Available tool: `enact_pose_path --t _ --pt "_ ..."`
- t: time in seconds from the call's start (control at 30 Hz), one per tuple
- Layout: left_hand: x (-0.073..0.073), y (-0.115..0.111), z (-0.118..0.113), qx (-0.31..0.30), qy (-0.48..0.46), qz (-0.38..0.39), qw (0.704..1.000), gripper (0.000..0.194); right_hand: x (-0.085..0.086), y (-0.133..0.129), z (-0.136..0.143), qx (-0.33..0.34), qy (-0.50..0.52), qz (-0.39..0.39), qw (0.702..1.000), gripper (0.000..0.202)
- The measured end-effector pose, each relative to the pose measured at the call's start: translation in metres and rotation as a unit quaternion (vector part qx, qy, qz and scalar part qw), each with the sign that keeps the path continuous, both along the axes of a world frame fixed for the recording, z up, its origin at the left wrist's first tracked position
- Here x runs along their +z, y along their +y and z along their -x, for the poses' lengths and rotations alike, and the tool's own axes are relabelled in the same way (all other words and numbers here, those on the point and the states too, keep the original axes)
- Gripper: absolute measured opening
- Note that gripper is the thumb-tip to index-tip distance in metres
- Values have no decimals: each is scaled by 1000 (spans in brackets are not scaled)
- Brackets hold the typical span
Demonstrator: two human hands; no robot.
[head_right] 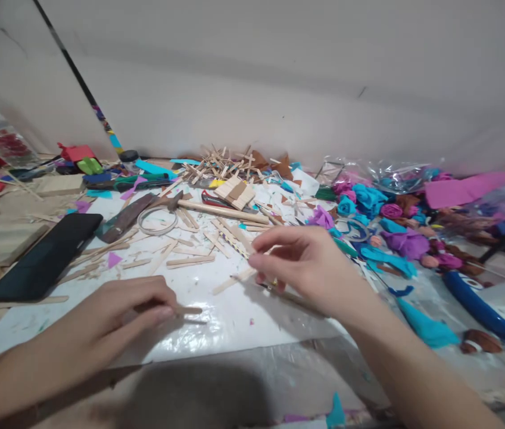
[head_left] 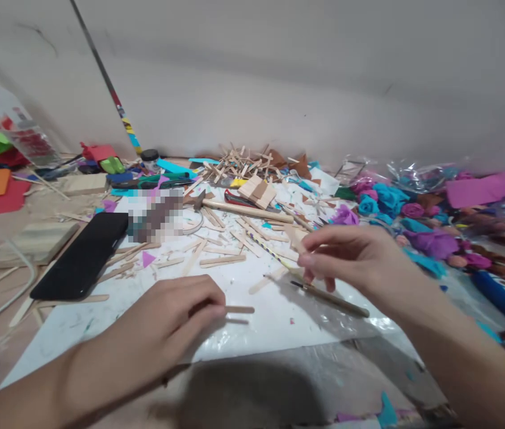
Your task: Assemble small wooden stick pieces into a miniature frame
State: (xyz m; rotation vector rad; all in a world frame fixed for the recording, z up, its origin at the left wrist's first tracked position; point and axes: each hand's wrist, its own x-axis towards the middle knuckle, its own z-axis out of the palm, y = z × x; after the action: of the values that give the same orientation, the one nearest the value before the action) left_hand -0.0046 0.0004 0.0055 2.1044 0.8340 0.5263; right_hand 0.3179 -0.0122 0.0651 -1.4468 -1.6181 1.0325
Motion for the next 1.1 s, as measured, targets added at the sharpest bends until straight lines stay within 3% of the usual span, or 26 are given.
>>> enact_pose_path --t 0.1,0.2,0.27,0.4,0.5,0.67,0.87,1.1 --pt "-4 -9 -6 -54 46 -46 996 30 -19 -10 10 49 -78 17 996 19" --pt "-7 -18 -8 -88 85 -78 989 28 -34 -12 15 81 -144 -15 986 21" --pt "-6 -23 -8 -99 105 -93 985 26 -36 -9 10 77 -188 -54 978 26" --pt "0 -24 -6 -90 126 -115 981 32 -22 4 -12 48 -274 -92 956 24" --pt "5 -21 -7 -79 130 -115 982 34 -18 12 -27 91 -336 -74 934 29" --pt "5 -15 -15 -70 129 -100 984 35 -35 21 -40 156 -405 -42 900 36" --pt "-11 -7 -10 -64 105 -94 988 33 -40 26 -50 150 -411 3 899 36" --pt "-16 -2 -4 -70 92 -91 989 31 -22 11 -48 164 -263 46 950 31"
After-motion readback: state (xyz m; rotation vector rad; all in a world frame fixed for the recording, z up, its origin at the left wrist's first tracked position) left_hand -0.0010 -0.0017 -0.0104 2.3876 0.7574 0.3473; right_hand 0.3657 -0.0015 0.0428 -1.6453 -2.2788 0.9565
